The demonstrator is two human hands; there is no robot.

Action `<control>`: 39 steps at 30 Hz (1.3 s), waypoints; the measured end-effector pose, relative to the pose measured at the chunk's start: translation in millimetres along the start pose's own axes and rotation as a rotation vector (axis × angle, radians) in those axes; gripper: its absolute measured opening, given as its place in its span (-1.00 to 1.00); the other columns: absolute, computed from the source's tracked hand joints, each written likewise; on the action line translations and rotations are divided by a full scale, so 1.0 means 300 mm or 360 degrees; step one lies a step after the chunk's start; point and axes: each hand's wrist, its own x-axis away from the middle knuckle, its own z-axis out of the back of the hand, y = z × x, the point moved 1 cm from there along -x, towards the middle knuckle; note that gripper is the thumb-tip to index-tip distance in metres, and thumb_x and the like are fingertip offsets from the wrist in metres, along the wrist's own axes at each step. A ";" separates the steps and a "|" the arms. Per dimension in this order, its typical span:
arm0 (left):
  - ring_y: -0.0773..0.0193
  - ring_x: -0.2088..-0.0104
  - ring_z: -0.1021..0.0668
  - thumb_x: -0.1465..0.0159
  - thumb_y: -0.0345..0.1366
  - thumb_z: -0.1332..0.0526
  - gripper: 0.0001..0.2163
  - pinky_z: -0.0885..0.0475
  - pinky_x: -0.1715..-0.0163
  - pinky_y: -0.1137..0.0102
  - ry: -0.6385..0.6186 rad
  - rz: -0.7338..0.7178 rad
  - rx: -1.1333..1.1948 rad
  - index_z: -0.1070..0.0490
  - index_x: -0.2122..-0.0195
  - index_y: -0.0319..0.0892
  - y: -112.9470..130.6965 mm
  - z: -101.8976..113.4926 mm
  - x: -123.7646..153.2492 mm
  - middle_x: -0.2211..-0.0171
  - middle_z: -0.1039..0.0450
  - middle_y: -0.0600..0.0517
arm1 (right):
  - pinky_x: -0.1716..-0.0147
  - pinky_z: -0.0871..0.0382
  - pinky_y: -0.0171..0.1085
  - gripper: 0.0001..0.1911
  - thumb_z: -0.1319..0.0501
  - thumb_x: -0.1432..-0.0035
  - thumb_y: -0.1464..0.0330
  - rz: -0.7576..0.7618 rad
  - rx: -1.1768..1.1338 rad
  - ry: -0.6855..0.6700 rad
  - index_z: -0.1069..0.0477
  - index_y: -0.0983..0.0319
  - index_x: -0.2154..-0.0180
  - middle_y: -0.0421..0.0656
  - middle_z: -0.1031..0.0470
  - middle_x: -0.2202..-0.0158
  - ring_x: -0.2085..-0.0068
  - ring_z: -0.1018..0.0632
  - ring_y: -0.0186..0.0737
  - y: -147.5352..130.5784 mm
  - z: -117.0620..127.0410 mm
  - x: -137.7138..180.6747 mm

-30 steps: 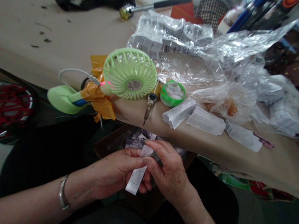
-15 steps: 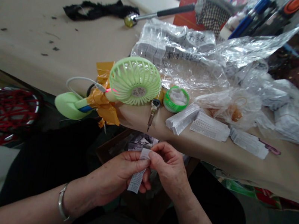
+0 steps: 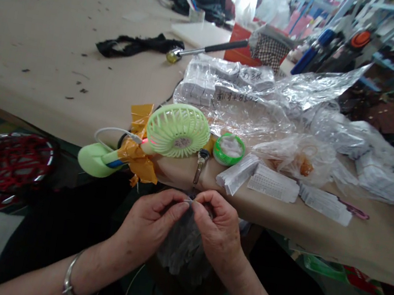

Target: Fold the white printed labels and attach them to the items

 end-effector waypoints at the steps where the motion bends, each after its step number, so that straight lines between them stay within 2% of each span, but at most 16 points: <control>1: 0.38 0.47 -0.47 -0.24 -0.36 -0.14 -0.87 -0.33 0.42 0.51 0.0014 -0.0036 -0.0054 -0.47 0.37 -0.18 0.003 0.004 -0.007 0.49 -0.48 0.10 | 0.51 -0.19 -0.39 -0.86 -0.17 -0.13 0.30 0.0015 0.0044 0.0016 -0.36 0.23 0.41 -0.28 -0.30 0.52 0.50 -0.28 -0.40 -0.002 -0.002 -0.002; 8: 0.41 0.49 -0.45 -0.27 -0.34 -0.13 -0.85 -0.31 0.44 0.55 0.0022 -0.0117 -0.0285 -0.47 0.39 -0.17 0.022 0.019 -0.032 0.51 -0.46 0.12 | 0.50 -0.21 -0.40 -0.90 -0.13 -0.17 0.37 0.0248 0.0351 0.0117 -0.35 0.22 0.40 -0.29 -0.30 0.52 0.50 -0.31 -0.40 -0.007 -0.005 -0.016; 15: 0.40 0.49 -0.47 -0.27 -0.36 -0.12 -0.84 -0.31 0.43 0.54 0.0031 -0.0155 -0.0323 -0.47 0.40 -0.15 0.030 0.020 -0.037 0.51 -0.47 0.12 | 0.46 -0.25 -0.40 -0.92 -0.13 -0.17 0.41 0.0454 0.0490 0.0191 -0.35 0.20 0.38 -0.28 -0.34 0.50 0.48 -0.36 -0.39 -0.012 -0.007 -0.024; 34: 0.38 0.50 -0.44 -0.26 -0.33 -0.12 -0.83 -0.29 0.44 0.52 0.0073 -0.0135 -0.0332 -0.47 0.43 -0.15 0.027 0.016 -0.063 0.54 -0.44 0.11 | 0.42 -0.29 -0.38 -0.91 -0.13 -0.18 0.41 0.0475 0.0458 0.0258 -0.35 0.21 0.39 -0.27 -0.34 0.49 0.46 -0.38 -0.37 -0.009 -0.014 -0.045; 39: 0.37 0.51 -0.45 -0.24 -0.33 -0.14 -0.85 -0.31 0.44 0.51 0.0068 -0.0116 -0.0268 -0.47 0.42 -0.14 0.028 0.021 -0.038 0.53 -0.46 0.11 | 0.38 -0.36 -0.39 -0.96 -0.17 -0.18 0.40 0.0469 0.0451 0.0204 -0.40 0.20 0.31 -0.26 -0.44 0.45 0.42 -0.46 -0.35 -0.012 -0.004 -0.010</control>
